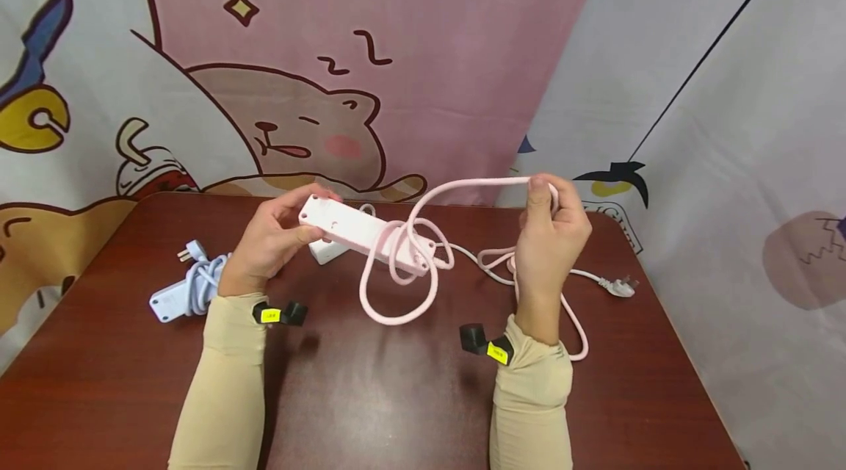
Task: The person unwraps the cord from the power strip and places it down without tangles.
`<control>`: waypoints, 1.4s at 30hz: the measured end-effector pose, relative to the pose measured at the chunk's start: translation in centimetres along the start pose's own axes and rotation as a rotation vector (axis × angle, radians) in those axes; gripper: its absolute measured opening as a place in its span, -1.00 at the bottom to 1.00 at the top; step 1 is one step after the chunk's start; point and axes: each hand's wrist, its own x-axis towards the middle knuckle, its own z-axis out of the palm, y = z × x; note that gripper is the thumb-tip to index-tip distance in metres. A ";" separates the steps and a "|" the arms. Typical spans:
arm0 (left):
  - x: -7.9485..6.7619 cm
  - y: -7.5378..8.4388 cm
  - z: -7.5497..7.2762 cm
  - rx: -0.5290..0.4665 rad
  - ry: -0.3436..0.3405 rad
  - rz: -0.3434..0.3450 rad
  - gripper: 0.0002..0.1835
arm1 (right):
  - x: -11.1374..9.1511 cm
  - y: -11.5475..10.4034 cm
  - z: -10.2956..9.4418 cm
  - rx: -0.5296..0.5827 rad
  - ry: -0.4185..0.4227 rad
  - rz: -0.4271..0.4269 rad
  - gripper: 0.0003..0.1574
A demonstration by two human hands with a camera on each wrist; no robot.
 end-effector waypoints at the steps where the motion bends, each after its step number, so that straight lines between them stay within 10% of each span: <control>1: 0.0 0.0 0.0 0.000 -0.015 -0.004 -0.53 | 0.1 0.1 0.0 -0.006 0.014 0.019 -0.89; 12: -0.5 0.6 -0.2 -0.158 -0.107 0.008 -0.54 | 0.8 2.0 -1.3 -0.429 0.056 0.171 -0.84; 22: -0.6 0.4 -0.5 -0.359 -0.153 0.149 -0.55 | 1.0 1.7 -2.8 -1.017 -0.110 0.267 -0.49; 42: -0.1 0.1 -0.6 -0.509 0.064 0.284 -0.53 | 2.6 3.2 -7.7 -1.241 -0.299 0.575 -0.30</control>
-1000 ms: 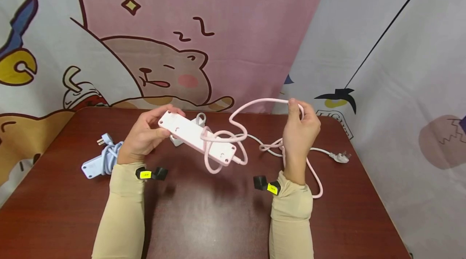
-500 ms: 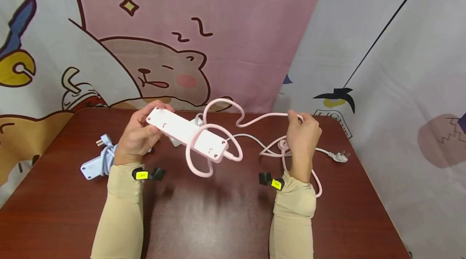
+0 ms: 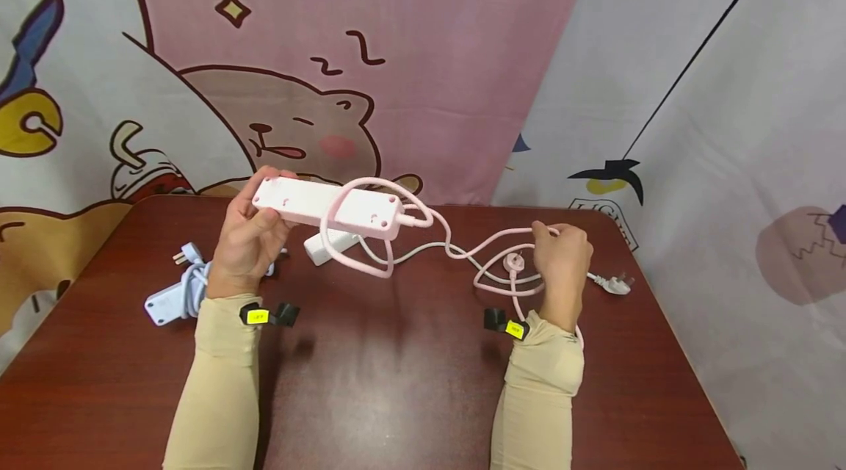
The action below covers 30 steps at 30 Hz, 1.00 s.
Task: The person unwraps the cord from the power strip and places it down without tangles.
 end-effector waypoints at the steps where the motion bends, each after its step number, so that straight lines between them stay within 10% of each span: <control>1: 0.0 0.0 0.0 -0.006 0.012 0.012 -0.53 | 0.1 0.1 0.0 -0.008 -0.013 0.006 -0.29; 18: 0.2 0.4 -1.0 0.046 0.195 0.126 -0.56 | 2.7 7.4 -1.5 0.007 -0.172 0.234 -0.22; 26: 0.3 0.1 -0.4 0.157 0.207 0.070 -0.57 | 0.9 2.8 -1.2 -0.100 -0.082 0.082 -0.22; 30: 0.3 0.1 -0.3 0.160 0.209 0.059 -0.57 | -0.6 -1.1 -0.2 -0.060 -0.023 -0.242 -0.29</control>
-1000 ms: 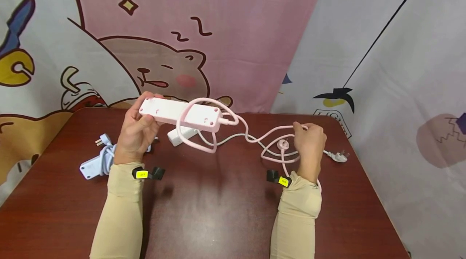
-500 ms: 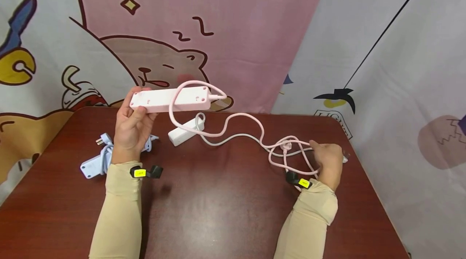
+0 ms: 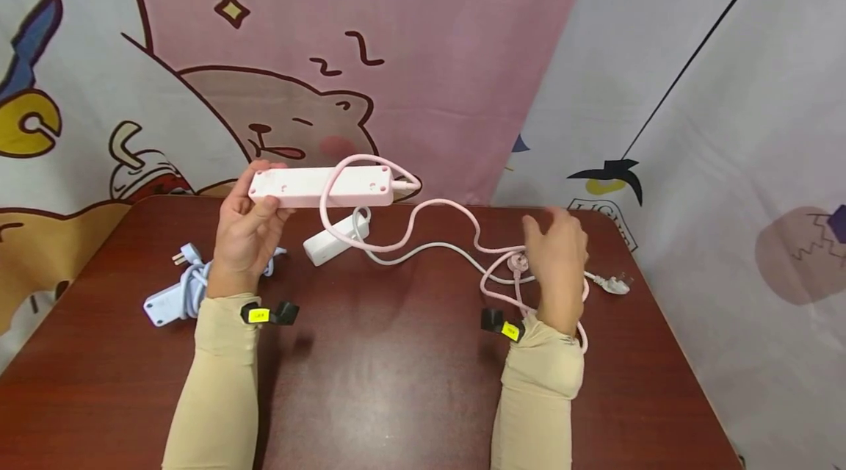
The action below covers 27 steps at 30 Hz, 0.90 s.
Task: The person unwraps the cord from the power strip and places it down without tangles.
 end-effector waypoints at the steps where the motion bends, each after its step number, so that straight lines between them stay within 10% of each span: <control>1: 0.0 0.0 0.0 -0.005 0.002 0.000 -0.56 | -0.1 -0.8 0.6 0.014 0.003 -0.115 -0.33; 5: -0.2 0.0 -0.1 -0.014 -0.005 0.002 -0.57 | 0.2 -3.1 3.9 0.078 -0.022 -0.553 -0.41; 8: -0.2 -0.1 -0.1 -0.011 -0.016 0.000 -0.58 | 0.0 -4.3 6.0 0.098 -0.072 -0.713 -0.41; 19: 0.0 -0.1 -0.2 0.020 0.007 0.016 -0.58 | -2.0 -7.2 8.5 0.019 -0.304 -0.857 -0.51; 27: 0.2 0.1 -0.5 0.045 0.062 0.026 -0.58 | -3.2 -8.6 8.4 0.220 -0.319 -0.927 -0.79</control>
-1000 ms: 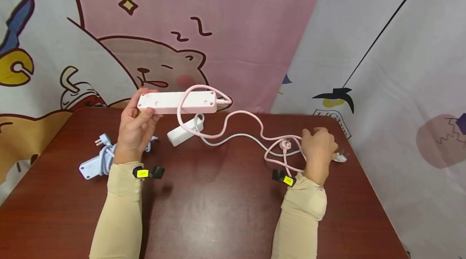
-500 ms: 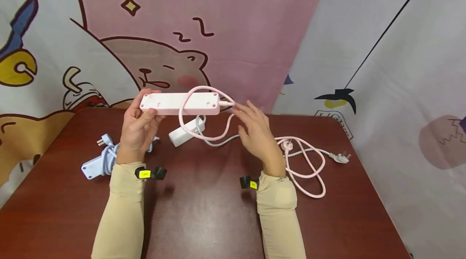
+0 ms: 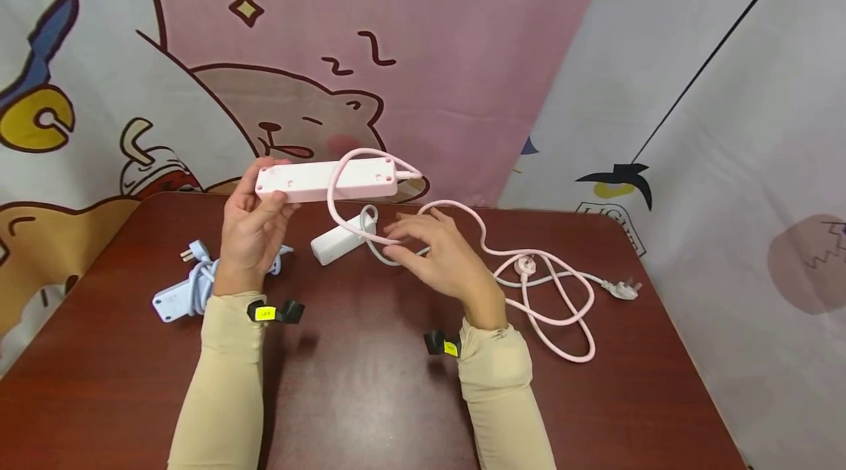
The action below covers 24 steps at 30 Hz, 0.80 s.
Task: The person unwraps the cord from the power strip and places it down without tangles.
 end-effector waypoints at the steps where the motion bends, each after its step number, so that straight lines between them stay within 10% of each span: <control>1: 0.0 0.0 0.0 0.003 0.006 -0.001 -0.58 | 0.0 -0.2 -0.1 0.027 0.022 0.001 -0.80; 8: 0.1 -0.1 0.2 0.035 0.036 -0.006 -0.58 | -0.2 -1.6 -0.5 0.146 0.075 0.025 -0.82; 24: -0.1 0.1 0.6 0.151 0.018 -0.088 -0.54 | 0.1 -3.1 -1.8 0.126 0.513 -0.155 -0.71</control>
